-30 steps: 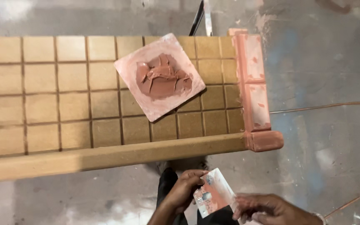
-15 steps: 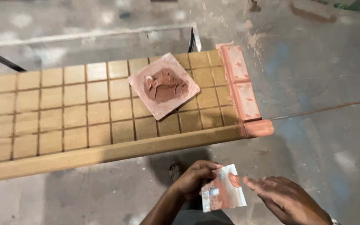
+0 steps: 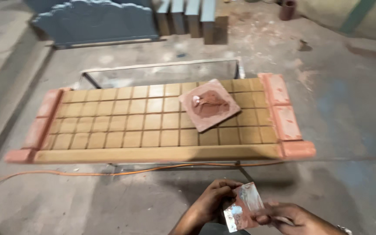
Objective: The person applies a pink paste to the edges of a wooden furniture frame using a small rectangular tool. They repeatedly scoop paste from a container and smooth it along the frame's corners and sides.
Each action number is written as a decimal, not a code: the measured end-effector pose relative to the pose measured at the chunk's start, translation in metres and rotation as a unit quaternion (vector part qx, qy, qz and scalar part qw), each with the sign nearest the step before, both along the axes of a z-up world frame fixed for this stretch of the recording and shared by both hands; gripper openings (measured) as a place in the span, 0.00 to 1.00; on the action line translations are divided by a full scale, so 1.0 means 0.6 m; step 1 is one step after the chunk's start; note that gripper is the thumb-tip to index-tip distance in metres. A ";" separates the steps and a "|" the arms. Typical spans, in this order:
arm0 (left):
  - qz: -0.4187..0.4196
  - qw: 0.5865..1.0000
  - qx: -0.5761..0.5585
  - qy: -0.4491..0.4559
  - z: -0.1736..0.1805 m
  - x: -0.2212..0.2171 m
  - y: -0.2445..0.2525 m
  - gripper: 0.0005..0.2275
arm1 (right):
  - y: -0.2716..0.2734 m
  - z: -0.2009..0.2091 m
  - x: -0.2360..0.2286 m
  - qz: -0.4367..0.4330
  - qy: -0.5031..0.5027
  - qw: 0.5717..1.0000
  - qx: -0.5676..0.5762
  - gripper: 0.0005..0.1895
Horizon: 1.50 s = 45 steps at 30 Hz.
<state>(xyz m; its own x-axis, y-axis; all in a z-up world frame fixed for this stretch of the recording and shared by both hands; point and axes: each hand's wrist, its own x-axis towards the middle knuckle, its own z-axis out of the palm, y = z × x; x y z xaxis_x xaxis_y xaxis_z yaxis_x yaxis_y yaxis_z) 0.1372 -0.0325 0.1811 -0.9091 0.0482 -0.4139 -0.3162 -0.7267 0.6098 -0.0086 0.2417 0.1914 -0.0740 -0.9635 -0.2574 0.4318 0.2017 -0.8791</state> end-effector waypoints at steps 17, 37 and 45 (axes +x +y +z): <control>0.252 0.962 0.104 -0.020 0.013 0.016 -0.150 0.21 | -0.258 -0.067 -0.012 -0.060 0.443 0.890 -0.086 0.32; 0.155 0.978 -0.057 -0.129 -0.391 -0.223 -0.435 0.10 | -0.803 -0.302 -0.306 -0.095 0.732 0.585 0.336 0.22; 0.126 0.977 -0.094 -0.141 -0.373 -0.213 -0.474 0.07 | -0.796 -0.286 -0.302 -0.052 0.706 0.626 0.326 0.20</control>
